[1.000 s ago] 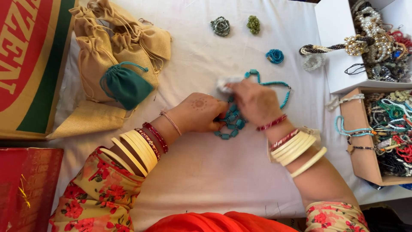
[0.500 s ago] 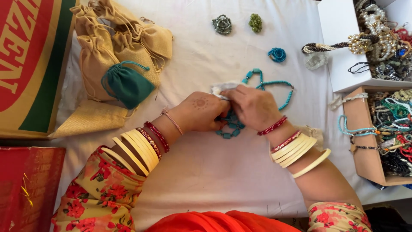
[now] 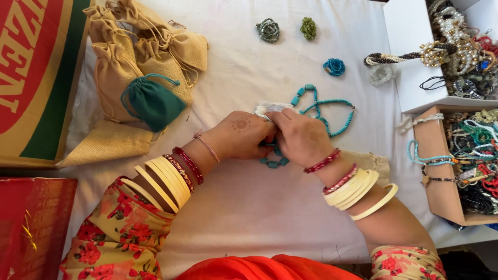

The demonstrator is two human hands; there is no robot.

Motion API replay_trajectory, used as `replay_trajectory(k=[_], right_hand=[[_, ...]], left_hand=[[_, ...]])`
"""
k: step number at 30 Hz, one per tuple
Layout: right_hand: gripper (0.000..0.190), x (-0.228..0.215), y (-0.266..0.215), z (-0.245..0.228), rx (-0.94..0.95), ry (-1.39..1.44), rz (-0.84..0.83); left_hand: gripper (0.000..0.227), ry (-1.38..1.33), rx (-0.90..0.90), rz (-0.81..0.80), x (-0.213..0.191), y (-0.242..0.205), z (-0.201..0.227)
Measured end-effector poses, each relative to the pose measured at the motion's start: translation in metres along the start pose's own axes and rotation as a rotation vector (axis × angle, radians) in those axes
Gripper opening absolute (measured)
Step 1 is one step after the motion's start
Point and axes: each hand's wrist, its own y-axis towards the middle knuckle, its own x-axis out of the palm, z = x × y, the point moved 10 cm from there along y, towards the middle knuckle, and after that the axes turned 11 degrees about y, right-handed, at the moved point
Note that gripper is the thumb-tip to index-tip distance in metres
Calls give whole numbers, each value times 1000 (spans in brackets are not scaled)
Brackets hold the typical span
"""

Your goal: Cleaning and wiping various pieces of jewelry with a small cloth before sorting them.

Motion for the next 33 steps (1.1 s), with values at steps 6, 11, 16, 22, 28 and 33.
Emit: replay_trajectory(k=[6, 11, 16, 22, 28, 33], right_hand=[[20, -22, 2, 100, 138, -78, 252], [17, -41, -11, 152, 234, 288, 433], [15, -44, -13, 132, 234, 469, 547], [15, -45, -13, 124, 156, 463, 596], [17, -52, -19, 127, 119, 438, 637], [17, -57, -22, 124, 85, 403, 680]], left_hand=[[21, -80, 62, 103, -10, -2, 3], [36, 16, -34, -21, -11, -5, -1], [32, 175, -168, 239, -32, -7, -9], [68, 189, -29, 346, -46, 0, 12], [89, 631, -156, 164, -16, 15, -31], [35, 654, -443, 373, -63, -25, -63]])
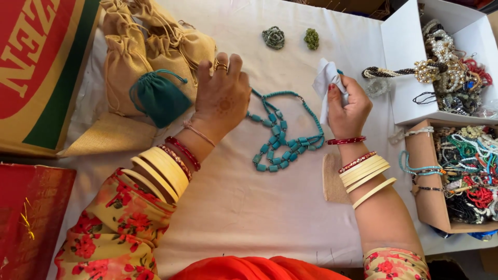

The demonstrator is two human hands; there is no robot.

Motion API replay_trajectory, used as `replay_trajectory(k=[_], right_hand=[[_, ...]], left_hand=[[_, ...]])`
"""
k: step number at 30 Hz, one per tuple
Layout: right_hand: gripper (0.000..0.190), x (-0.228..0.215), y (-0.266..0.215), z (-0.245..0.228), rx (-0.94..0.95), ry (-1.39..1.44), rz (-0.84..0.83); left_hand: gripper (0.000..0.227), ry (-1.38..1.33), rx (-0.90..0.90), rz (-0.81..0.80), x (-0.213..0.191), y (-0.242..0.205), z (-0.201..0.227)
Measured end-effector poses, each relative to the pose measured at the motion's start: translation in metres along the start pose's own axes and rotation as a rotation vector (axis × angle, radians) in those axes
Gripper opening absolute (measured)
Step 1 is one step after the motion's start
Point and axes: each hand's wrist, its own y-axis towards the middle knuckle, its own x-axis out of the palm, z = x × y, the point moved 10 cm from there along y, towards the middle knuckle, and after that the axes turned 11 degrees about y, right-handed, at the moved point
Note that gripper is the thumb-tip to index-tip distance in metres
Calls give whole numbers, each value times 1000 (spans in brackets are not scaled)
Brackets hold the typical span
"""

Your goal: Cleaning and wiping various pieces of jewelry with a small cloth before sorting them.

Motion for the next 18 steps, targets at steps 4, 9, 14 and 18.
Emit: replay_trajectory(k=[4, 9, 14, 18], right_hand=[[17, -2, -1, -4, -17, -10, 11], [19, 0, -3, -10, -66, 12, -5], [18, 13, -7, -20, -53, 31, -81], [19, 40, -9, -64, -118, -29, -251]], left_hand=[[49, -404, 99, 82, -2, -3, 30], [100, -153, 307, 125, 44, 7, 70], [81, -163, 2, 122, 17, 8, -1], [41, -544, 55, 46, 6, 1, 6]])
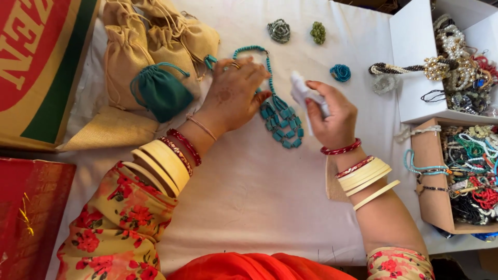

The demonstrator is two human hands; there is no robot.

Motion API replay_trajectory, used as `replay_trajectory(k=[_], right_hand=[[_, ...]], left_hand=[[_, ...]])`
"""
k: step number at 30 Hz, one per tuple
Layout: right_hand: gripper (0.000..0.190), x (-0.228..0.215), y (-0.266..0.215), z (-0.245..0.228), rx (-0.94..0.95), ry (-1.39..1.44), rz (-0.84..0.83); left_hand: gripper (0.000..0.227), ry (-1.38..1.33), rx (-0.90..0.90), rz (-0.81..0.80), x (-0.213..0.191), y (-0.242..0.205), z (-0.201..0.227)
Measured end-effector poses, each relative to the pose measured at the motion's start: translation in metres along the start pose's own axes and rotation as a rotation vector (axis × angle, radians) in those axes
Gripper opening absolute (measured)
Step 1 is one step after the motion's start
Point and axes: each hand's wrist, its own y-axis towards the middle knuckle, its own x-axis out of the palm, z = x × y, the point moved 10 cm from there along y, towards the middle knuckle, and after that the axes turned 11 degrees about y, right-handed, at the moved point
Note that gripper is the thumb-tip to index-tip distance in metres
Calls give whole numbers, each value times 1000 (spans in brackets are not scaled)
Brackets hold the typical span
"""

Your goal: Cleaning and wiping various pieces of jewelry with a small cloth before sorting them.

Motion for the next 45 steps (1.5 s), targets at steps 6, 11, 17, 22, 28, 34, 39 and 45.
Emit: replay_trajectory(k=[6, 11, 17, 22, 28, 34, 39, 45], right_hand=[[21, 57, -9, -44, -2, -172, -387], [22, 29, -3, 32, 121, -511, -355], [21, -12, 4, 36, 138, -428, -115], [28, 37, -10, -21, 28, -239, -215], [25, 21, -2, 19, 147, -404, -316], [20, -11, -1, 52, 297, -427, -186], [33, 59, -22, -17, 25, -223, -520], [26, 8, -10, 60, 234, -473, -358]], left_hand=[[41, 236, 260, 174, 22, -11, 16], [37, 307, 203, -5, 0, -4, 26], [18, 408, 331, -55, 5, -18, 72], [7, 332, 381, 12, 14, -23, 78], [5, 242, 454, -48, 14, -24, 80], [12, 83, 526, -18, 1, -27, 92], [13, -77, 584, -260, 19, -37, 103], [11, -195, 457, -377, 19, -29, 89]])
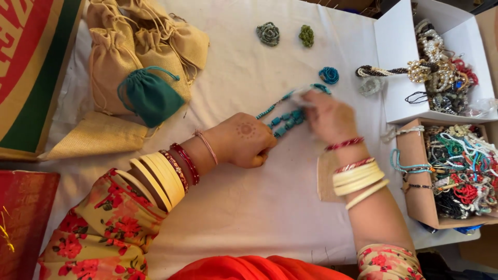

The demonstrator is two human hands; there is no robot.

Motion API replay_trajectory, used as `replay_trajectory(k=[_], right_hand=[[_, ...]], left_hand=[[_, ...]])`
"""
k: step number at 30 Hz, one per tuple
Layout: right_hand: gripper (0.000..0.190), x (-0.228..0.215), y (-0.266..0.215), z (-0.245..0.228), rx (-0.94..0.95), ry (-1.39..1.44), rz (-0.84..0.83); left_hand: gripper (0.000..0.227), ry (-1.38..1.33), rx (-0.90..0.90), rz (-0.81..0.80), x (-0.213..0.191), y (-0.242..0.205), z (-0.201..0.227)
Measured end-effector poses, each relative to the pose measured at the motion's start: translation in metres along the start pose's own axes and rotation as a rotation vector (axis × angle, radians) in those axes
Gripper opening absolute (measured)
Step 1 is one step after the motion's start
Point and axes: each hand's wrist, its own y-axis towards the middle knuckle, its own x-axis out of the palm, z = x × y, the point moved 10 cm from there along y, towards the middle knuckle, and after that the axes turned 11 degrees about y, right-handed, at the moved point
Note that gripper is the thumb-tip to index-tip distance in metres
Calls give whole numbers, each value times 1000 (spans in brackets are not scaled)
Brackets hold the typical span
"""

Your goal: Cleaning and wiping various pieces of jewelry with a small cloth before sorting them.

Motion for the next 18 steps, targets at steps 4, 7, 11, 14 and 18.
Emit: replay_trajectory(k=[4, 7, 11, 14, 18], right_hand=[[21, -20, 6, 37, 129, 50, 43], [15, -15, 0, 8, 74, 286, 56], [30, 6, -15, -82, -254, 376, -157], [27, 9, -8, -83, -225, 293, -165], [20, -11, 7, -29, -46, 184, -3]], left_hand=[[12, 37, -14, -77, 4, 2, 2], [16, 95, -13, -182, 11, 0, 7], [22, 154, 44, -256, 23, -3, 18], [23, 135, 45, -215, 17, -5, 18], [21, 84, 21, -209, 17, -2, 13]])
